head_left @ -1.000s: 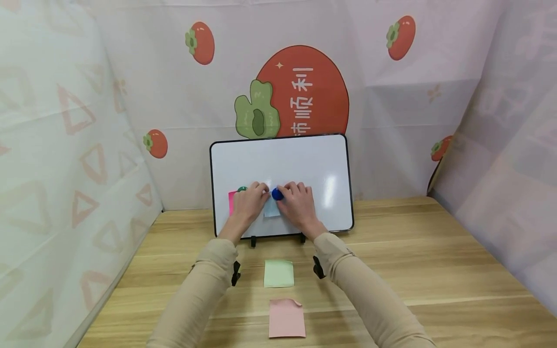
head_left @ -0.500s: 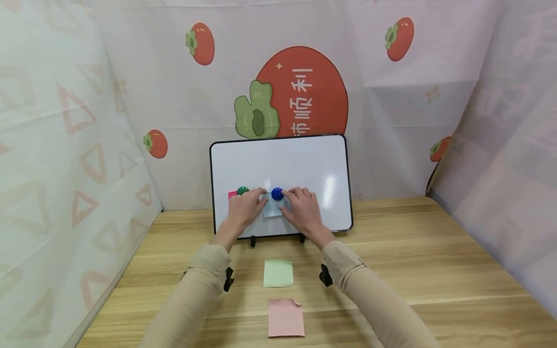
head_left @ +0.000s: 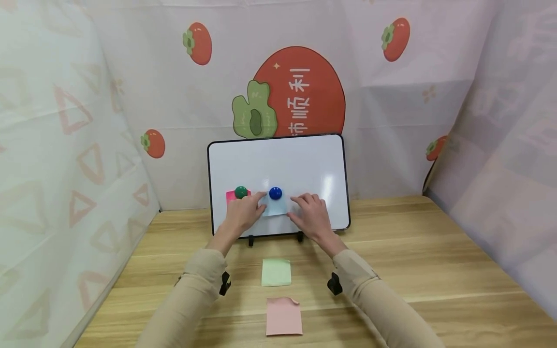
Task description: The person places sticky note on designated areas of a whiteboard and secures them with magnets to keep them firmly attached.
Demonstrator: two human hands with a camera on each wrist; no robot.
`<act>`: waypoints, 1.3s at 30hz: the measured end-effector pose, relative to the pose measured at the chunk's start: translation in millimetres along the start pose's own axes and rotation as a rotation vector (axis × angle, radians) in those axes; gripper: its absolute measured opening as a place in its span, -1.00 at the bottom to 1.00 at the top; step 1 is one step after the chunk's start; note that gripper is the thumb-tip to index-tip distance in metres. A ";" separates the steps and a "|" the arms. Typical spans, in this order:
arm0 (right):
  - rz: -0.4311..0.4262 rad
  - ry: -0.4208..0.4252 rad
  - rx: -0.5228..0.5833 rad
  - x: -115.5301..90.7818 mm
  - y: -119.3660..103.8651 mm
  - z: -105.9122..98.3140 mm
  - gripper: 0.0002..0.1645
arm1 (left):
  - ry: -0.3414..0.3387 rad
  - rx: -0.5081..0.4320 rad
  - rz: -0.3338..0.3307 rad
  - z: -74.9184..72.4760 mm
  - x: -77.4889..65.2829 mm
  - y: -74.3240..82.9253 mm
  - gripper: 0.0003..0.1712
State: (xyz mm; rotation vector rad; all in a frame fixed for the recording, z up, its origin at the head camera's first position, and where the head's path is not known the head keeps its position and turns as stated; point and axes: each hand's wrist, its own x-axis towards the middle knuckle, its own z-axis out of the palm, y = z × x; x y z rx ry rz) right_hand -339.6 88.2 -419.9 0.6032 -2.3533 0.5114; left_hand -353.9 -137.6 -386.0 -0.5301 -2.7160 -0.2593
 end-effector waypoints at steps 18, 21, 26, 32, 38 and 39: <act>0.085 -0.161 0.049 -28.3 4.0 -21.8 -0.45 | -0.102 -0.106 0.064 -2.9 -37.6 9.9 -0.77; 0.067 -0.168 0.043 -35.0 4.7 -24.7 -0.45 | -0.147 -0.128 0.064 -6.1 -44.1 13.8 -0.78; 0.069 -0.179 0.038 -44.4 3.9 -33.3 -0.45 | -0.276 -0.193 0.048 -13.9 -53.9 21.9 -0.75; 0.097 -0.239 0.038 -51.9 0.6 -45.0 -0.43 | -0.343 -0.203 0.077 -18.8 -64.2 28.9 -0.77; 0.085 -0.228 0.019 -62.3 0.5 -53.3 -0.43 | -0.392 -0.216 0.092 -19.9 -74.9 31.9 -0.72; 0.083 -0.225 0.010 -64.3 1.1 -54.2 -0.43 | -0.401 -0.222 0.090 -20.3 -76.6 32.5 -0.72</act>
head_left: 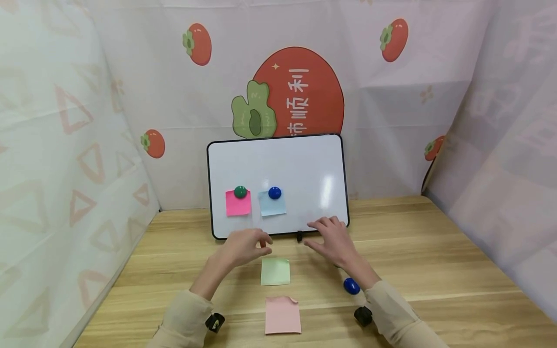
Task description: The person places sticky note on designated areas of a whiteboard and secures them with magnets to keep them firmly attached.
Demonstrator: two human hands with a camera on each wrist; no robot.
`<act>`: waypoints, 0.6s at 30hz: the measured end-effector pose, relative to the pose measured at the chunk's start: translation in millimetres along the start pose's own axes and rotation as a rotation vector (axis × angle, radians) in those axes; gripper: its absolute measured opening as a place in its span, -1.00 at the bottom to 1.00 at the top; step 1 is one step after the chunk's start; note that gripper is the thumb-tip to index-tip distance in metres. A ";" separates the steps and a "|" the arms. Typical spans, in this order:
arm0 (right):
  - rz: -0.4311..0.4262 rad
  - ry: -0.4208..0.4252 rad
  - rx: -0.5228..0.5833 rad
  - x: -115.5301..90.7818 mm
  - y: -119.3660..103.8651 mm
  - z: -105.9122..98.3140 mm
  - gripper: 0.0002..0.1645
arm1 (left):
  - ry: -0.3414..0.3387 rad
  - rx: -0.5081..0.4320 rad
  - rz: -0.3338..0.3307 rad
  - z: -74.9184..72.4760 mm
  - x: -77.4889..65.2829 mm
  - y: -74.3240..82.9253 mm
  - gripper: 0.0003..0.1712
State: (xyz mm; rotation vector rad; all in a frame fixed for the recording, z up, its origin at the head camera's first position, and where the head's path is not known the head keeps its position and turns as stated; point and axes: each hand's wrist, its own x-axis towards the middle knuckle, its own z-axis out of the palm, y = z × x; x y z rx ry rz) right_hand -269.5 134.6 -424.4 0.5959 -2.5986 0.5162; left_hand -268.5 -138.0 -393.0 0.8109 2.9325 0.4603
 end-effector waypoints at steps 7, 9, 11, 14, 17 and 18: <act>0.009 -0.033 -0.008 -13.4 4.9 -2.0 -0.44 | -0.067 -0.034 -0.009 5.6 -10.0 4.8 -0.69; 0.010 -0.047 -0.006 -16.7 5.6 -3.0 -0.43 | -0.080 -0.046 -0.008 6.9 -12.3 6.4 -0.69; 0.008 -0.053 -0.005 -19.9 6.2 -4.2 -0.42 | -0.093 -0.064 -0.014 8.3 -14.7 7.7 -0.69; 0.011 -0.055 -0.013 -25.0 7.2 -6.3 -0.43 | -0.106 -0.095 -0.017 9.5 -18.2 9.9 -0.69; 0.026 -0.068 -0.012 -30.7 8.8 -9.7 -0.47 | -0.112 -0.106 -0.003 10.1 -21.0 12.3 -0.69; 0.029 -0.071 -0.010 -32.7 9.7 -10.9 -0.48 | -0.113 -0.109 0.002 10.6 -21.7 13.2 -0.69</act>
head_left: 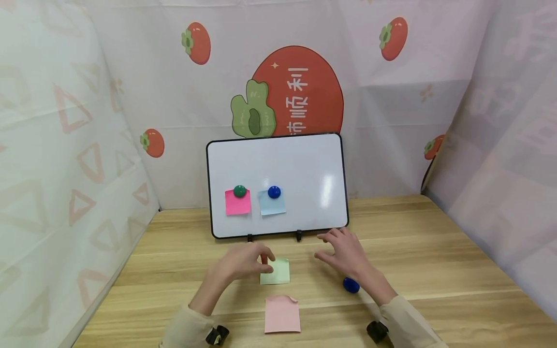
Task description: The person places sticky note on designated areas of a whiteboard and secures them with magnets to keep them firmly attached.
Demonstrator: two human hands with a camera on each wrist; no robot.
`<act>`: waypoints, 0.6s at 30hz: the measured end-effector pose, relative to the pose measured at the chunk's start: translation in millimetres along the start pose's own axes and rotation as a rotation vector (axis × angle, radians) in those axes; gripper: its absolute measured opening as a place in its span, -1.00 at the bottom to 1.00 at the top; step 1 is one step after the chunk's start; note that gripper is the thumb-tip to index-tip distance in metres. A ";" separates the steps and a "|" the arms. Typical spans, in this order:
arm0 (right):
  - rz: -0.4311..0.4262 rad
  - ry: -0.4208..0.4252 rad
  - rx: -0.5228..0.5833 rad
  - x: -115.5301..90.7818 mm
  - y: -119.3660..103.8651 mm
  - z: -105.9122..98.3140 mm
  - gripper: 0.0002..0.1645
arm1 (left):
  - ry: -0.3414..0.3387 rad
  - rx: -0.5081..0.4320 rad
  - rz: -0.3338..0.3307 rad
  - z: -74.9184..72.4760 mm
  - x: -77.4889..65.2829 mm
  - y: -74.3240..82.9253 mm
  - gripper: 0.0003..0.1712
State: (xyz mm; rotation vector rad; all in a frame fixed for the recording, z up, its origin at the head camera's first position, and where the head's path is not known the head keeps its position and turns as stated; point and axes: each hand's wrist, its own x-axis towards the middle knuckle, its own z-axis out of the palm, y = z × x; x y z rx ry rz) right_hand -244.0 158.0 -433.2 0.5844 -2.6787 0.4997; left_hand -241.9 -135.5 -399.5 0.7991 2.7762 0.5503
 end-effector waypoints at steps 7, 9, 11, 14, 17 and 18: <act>0.005 -0.009 -0.005 -9.2 7.6 -2.1 -0.48 | -0.004 -0.006 0.025 3.4 -0.8 4.7 -0.73; 0.006 -0.021 -0.009 -11.4 8.8 -3.0 -0.48 | -0.013 -0.008 0.024 4.7 -1.0 6.0 -0.73; 0.009 -0.037 -0.013 -13.9 10.1 -3.9 -0.48 | -0.023 -0.001 0.021 5.8 -2.0 7.3 -0.73; 0.018 -0.064 -0.020 -17.8 12.5 -5.7 -0.49 | -0.040 0.011 0.014 8.1 -4.1 9.5 -0.73; 0.034 -0.099 -0.017 -20.2 15.1 -7.6 -0.48 | -0.058 0.018 0.004 9.8 -6.2 11.9 -0.72; 0.038 -0.114 -0.013 -20.5 16.1 -8.4 -0.48 | -0.065 0.021 0.002 10.6 -6.5 12.4 -0.72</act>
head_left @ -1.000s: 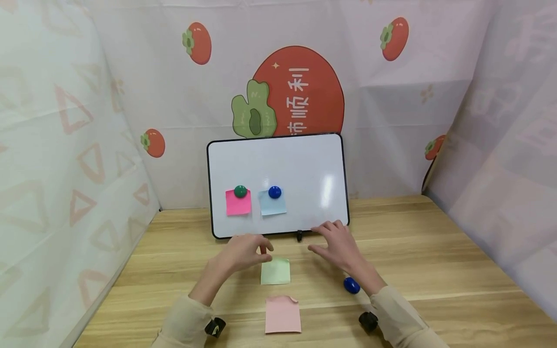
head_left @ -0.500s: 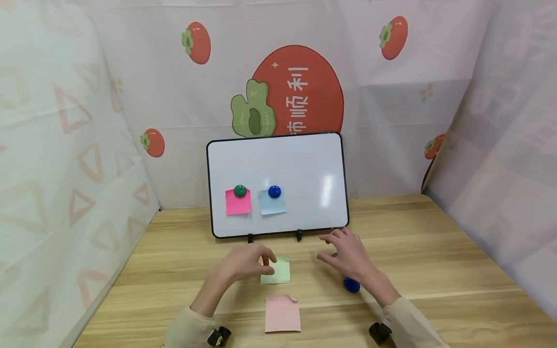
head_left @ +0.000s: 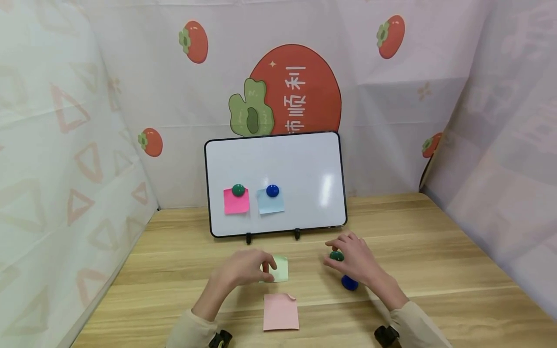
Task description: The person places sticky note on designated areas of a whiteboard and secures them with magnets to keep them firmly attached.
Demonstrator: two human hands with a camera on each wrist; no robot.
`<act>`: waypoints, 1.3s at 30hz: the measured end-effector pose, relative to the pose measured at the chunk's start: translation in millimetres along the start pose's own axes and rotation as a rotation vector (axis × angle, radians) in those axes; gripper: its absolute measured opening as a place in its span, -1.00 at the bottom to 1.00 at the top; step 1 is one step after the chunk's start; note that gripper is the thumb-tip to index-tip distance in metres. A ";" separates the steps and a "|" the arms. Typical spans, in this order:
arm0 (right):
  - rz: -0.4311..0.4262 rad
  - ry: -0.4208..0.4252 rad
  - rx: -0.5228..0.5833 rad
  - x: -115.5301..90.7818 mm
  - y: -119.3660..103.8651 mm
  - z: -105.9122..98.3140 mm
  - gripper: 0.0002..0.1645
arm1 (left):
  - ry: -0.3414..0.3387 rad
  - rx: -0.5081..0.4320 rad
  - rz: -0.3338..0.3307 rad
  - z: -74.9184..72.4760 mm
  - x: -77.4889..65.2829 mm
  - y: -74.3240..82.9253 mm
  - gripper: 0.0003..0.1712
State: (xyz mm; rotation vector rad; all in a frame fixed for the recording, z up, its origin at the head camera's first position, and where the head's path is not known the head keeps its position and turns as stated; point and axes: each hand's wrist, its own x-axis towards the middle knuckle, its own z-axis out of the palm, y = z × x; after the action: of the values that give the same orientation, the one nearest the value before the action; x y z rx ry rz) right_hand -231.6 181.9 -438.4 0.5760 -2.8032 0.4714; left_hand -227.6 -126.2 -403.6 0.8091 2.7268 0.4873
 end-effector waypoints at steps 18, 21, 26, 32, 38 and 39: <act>-0.152 -0.268 0.211 1.3 31.2 -14.1 -0.58 | -0.076 0.027 -0.004 2.2 -1.2 4.3 -0.79; -0.168 -0.311 0.262 -0.1 37.6 -14.8 -0.58 | -0.078 0.025 0.000 2.9 -2.2 6.7 -0.80; -0.178 -0.344 0.313 -2.2 44.8 -16.5 -0.57 | -0.085 0.025 -0.005 4.7 -4.0 8.4 -0.80; -0.169 -0.378 0.398 -5.4 51.0 -18.6 -0.58 | -0.091 0.024 -0.011 7.8 -4.0 8.8 -0.82; -0.142 -0.482 0.473 -8.3 55.5 -16.4 -0.54 | -0.104 0.025 -0.020 12.5 -3.0 9.1 -0.82; -0.134 -0.498 0.484 -8.8 55.8 -16.7 -0.54 | -0.104 0.026 -0.021 13.3 -2.8 9.0 -0.82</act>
State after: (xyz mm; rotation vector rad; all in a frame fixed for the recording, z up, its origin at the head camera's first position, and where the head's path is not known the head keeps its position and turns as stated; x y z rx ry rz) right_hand -244.3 239.4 -440.3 1.1057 -3.0749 1.1293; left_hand -216.6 -117.5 -411.8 0.7884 2.6489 0.3948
